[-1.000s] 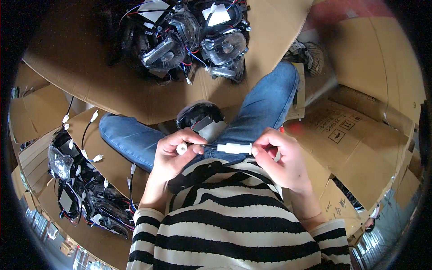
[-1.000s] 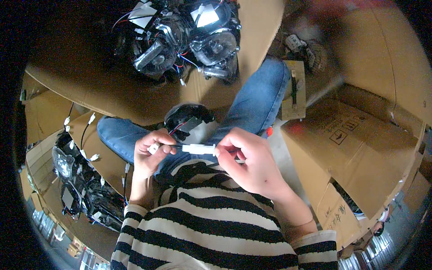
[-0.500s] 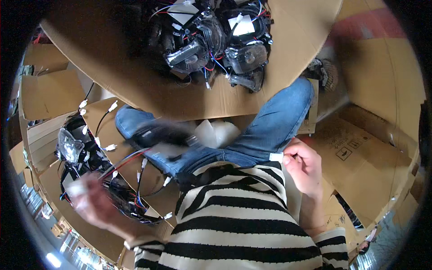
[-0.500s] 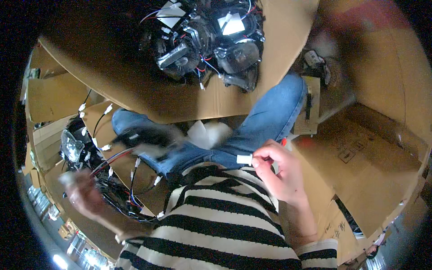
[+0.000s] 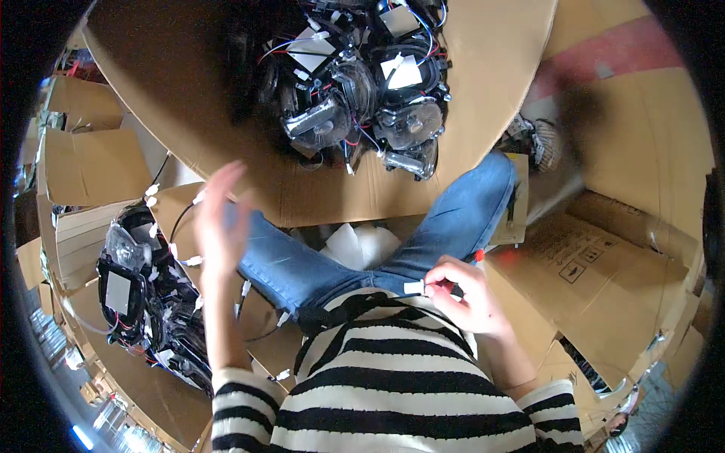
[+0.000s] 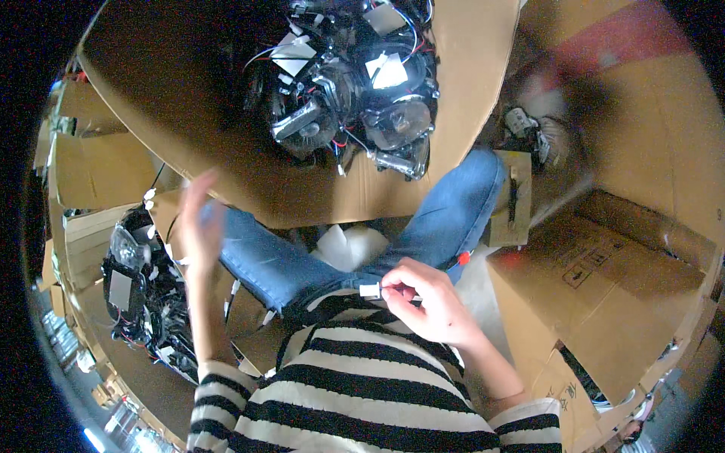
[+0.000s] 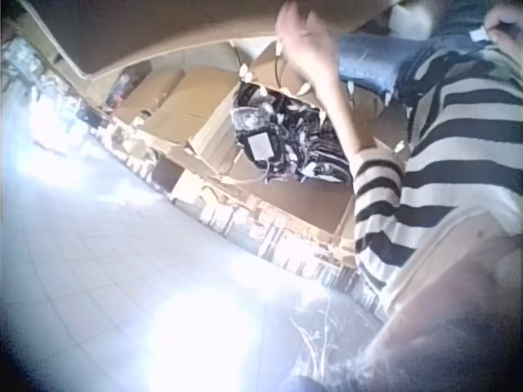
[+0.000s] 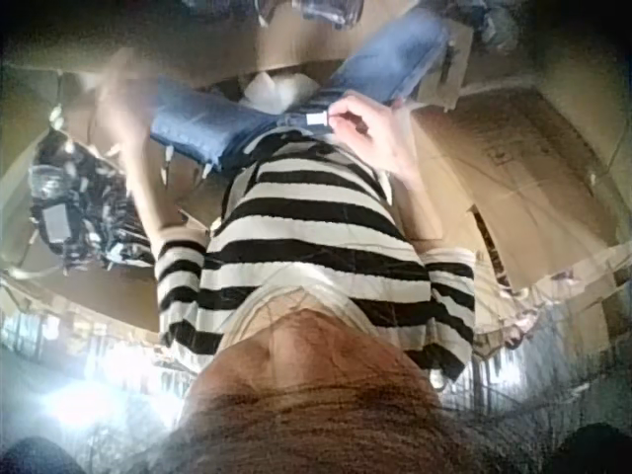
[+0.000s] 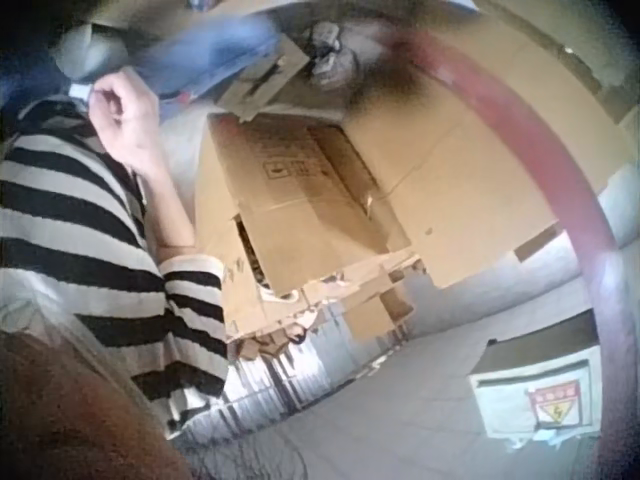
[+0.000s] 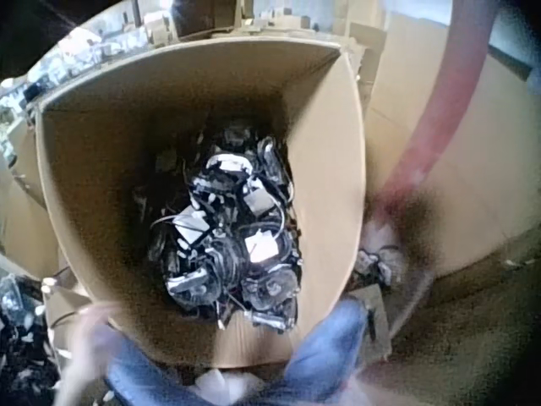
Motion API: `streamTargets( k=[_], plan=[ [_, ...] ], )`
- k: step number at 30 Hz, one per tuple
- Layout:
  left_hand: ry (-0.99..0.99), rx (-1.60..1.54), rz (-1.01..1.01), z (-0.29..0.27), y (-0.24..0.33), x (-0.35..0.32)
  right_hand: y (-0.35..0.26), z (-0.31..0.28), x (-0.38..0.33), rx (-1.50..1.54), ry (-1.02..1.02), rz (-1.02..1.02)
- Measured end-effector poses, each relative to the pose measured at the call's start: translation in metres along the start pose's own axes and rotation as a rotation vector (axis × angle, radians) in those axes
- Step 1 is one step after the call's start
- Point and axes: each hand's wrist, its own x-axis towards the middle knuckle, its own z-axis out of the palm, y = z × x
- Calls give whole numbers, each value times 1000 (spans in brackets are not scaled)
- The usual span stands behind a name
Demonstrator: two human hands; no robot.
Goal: The person sits on the floor between two large cardboard boxes filled with electronic components. They repeatedly pick up small black devices with attached wires from one box, inspect them, and place them into the other box.
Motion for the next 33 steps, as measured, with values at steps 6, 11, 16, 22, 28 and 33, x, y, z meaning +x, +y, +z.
streamTargets(
  k=[6,11,16,22,28,33],
  plan=[
    [-73,110,77,156,-63,69,-2,5,-3,30,12,31],
    [-106,229,178,158,-31,57,5,1,0,-5,12,87],
    [-394,-222,126,181,-24,-41,7,0,13,9,-25,89],
    [-187,-421,-500,207,-45,-19,9,5,19,-10,-26,86],
    [-328,-537,-759,214,-61,4,3,3,25,-2,-14,157],
    [-335,-1334,-1247,230,-19,-39,10,0,27,-4,-29,176]
  ],
)
